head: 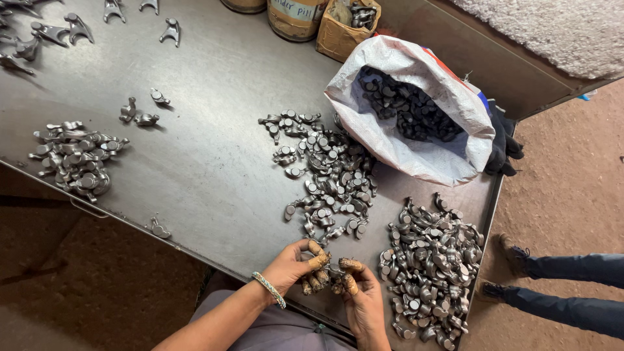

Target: The person sorts small metal parts on a metal table, picking them up one by one and placing them into a white sack. The person uses both hands to handle the parts and occasionally adjusts the sack.

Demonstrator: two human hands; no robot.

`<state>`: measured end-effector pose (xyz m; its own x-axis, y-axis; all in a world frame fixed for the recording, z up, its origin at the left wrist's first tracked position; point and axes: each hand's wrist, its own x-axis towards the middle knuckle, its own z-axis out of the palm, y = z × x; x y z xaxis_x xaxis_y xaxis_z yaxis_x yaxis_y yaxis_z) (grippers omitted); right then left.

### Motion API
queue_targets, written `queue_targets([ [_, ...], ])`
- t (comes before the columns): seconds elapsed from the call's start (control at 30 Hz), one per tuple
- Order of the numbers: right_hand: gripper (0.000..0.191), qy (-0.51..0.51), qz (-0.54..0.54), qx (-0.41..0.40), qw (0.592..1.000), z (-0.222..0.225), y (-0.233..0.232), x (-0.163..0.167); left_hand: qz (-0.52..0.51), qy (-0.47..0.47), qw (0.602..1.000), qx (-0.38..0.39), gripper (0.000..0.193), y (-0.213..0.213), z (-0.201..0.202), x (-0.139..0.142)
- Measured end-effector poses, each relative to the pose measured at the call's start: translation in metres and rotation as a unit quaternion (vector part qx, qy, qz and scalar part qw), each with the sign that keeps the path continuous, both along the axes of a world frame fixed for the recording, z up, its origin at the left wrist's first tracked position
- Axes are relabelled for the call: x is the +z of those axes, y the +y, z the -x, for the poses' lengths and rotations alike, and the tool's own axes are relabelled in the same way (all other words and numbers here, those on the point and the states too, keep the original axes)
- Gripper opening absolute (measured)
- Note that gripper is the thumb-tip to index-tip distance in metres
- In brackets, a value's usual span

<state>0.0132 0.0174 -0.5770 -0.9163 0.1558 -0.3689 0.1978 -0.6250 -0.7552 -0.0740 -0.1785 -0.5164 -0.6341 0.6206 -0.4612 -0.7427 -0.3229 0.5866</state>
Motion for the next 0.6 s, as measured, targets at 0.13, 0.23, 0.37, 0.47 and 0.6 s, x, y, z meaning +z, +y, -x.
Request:
queue_targets([
  [0.13,0.034,-0.037,0.019,-0.009,0.999,0.0,-0.0022,-0.0007,-0.015,0.002,1.0,-0.005,0.015,0.0015,0.0,0.0],
  [0.23,0.033,-0.038,0.029,-0.004,0.999,0.0004,-0.0028,-0.0005,-0.03,0.008,0.999,-0.008,0.016,0.0024,-0.0004,-0.0002],
  [0.37,0.033,-0.041,0.026,-0.007,0.999,0.0011,-0.0026,-0.0007,-0.03,-0.001,0.999,-0.013,0.017,0.0018,-0.0011,-0.0005],
  [0.47,0.034,-0.033,0.038,0.002,0.999,0.0004,-0.0024,-0.0016,-0.029,-0.002,0.999,-0.017,0.016,0.0008,-0.0018,-0.0025],
  [0.6,0.03,-0.006,-0.013,0.029,0.999,-0.0023,-0.0021,-0.0024,-0.027,0.015,0.999,-0.014,0.017,0.001,-0.0039,-0.0057],
])
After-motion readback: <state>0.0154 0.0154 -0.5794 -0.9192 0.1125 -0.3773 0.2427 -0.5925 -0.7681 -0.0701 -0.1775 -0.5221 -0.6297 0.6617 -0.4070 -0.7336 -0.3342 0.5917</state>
